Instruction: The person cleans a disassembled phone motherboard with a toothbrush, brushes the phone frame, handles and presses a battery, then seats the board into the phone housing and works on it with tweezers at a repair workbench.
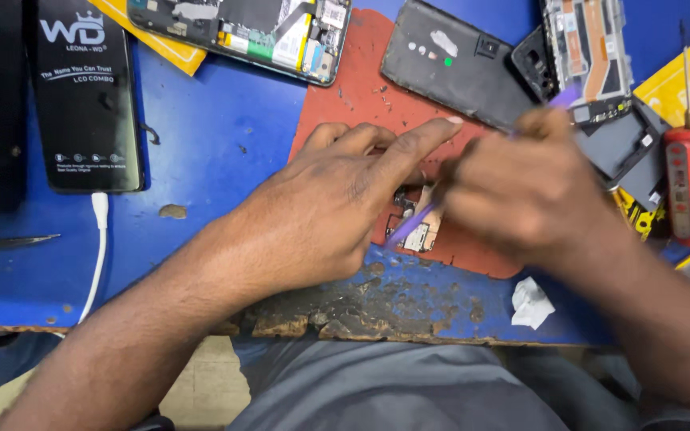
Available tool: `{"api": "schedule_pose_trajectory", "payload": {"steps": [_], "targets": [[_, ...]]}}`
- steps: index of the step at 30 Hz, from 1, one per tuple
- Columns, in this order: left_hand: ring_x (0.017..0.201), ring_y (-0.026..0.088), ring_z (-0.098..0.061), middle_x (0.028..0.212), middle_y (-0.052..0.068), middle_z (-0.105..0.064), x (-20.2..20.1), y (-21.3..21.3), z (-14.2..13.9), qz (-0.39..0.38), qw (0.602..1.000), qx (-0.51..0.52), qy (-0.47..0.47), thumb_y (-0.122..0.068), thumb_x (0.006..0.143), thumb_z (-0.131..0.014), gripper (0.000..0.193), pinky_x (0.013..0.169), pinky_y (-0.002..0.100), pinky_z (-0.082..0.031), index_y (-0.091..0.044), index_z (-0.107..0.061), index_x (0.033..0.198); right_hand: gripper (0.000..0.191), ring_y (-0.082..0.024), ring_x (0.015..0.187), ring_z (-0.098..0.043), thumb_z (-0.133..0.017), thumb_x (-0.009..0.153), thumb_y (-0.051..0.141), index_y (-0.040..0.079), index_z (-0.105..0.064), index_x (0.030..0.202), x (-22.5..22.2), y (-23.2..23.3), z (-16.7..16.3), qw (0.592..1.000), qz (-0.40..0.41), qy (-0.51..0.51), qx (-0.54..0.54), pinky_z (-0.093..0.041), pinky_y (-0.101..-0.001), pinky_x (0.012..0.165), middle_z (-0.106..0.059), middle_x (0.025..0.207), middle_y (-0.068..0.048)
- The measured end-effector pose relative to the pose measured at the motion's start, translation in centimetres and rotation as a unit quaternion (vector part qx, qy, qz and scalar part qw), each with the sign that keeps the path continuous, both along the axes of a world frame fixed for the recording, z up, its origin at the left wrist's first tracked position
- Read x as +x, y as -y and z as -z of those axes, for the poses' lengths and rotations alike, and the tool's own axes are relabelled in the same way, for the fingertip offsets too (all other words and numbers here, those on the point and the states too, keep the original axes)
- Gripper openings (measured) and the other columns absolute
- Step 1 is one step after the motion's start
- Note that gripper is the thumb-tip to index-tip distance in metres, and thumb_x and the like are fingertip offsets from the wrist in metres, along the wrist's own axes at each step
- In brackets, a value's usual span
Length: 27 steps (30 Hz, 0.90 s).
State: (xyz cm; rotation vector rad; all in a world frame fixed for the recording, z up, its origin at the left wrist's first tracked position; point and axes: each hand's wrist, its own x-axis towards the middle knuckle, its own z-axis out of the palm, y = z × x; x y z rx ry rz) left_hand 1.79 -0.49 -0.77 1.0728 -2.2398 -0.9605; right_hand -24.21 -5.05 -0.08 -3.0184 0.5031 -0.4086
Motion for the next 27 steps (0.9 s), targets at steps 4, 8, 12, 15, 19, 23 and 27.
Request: {"api": "schedule_pose_trajectory", "payload": {"steps": [4,8,12,15,19,23,27], "targets": [[0.118,0.034,-0.061,0.119,0.012,-0.073,0.0,0.1,0.1,-0.005,1.0,0.005,0.008,0.002,0.082,-0.064,0.086,0.102,0.049,-0.041,-0.007,-0.029,0.159,0.005,-0.018,0.075,-0.06,-0.069,0.081,0.014,0.015,-0.065,0.08,1.1,-0.2,-0.3,0.999,-0.006,-0.014,-0.03,-0.04,-0.0428,0.075,-0.061,0.08,0.002],[0.119,0.033,-0.061,0.121,0.01,-0.073,0.1,-0.1,0.1,-0.007,1.0,0.003,0.005,-0.002,0.085,-0.065,0.08,0.103,0.049,-0.041,-0.006,-0.03,0.158,0.002,-0.016,0.074,-0.059,-0.069,0.082,0.015,0.014,-0.068,0.083,2.5,0.1,-1.4,0.999,-0.02,0.001,-0.04,-0.039,-0.0419,0.074,-0.067,0.086,0.002],[0.121,0.031,-0.061,0.127,0.006,-0.073,0.1,-0.1,0.2,-0.002,1.0,-0.002,-0.014,-0.003,0.088,-0.064,0.078,0.102,0.048,-0.041,-0.006,-0.03,0.158,0.008,-0.015,0.072,-0.061,-0.071,0.077,0.01,0.014,-0.072,0.084,2.8,0.4,-2.2,0.999,0.032,0.011,-0.041,-0.033,-0.0387,0.067,-0.069,0.085,0.002],[0.121,0.032,-0.06,0.126,0.006,-0.072,0.0,0.0,0.2,-0.005,1.0,-0.004,-0.014,-0.006,0.09,-0.066,0.077,0.102,0.049,-0.04,-0.005,-0.029,0.158,0.011,-0.017,0.074,-0.061,-0.072,0.077,0.01,0.013,-0.073,0.087,2.1,0.3,-1.6,1.0,-0.001,-0.014,-0.012,-0.037,-0.0424,0.074,-0.068,0.085,0.002],[0.12,0.032,-0.059,0.128,0.011,-0.068,0.2,0.0,0.2,0.006,1.0,0.018,-0.007,-0.002,0.085,-0.065,0.082,0.1,0.048,-0.04,-0.005,-0.029,0.158,0.014,-0.018,0.074,-0.061,-0.072,0.072,0.003,0.012,-0.072,0.082,0.7,1.0,-0.1,0.998,0.057,0.015,-0.009,-0.035,-0.0424,0.074,-0.071,0.089,0.001],[0.123,0.037,-0.052,0.135,0.02,-0.054,0.1,-0.3,0.1,-0.012,0.992,-0.119,0.027,-0.011,0.07,-0.072,0.096,0.103,0.047,-0.04,-0.002,-0.029,0.156,0.012,-0.018,0.07,-0.058,-0.075,0.072,0.004,0.014,-0.071,0.078,0.2,1.4,0.4,0.998,0.049,0.028,-0.013,-0.034,-0.0431,0.073,-0.069,0.085,0.001],[0.123,0.037,-0.049,0.132,0.019,-0.049,-0.3,-0.5,0.1,-0.026,0.996,-0.077,0.035,-0.004,0.076,-0.071,0.092,0.105,0.048,-0.04,-0.001,-0.029,0.158,0.014,-0.02,0.071,-0.061,-0.074,0.065,0.006,0.01,-0.073,0.079,0.9,1.7,-0.6,0.997,0.071,0.015,0.004,-0.032,-0.0433,0.071,-0.07,0.083,0.0]]}}
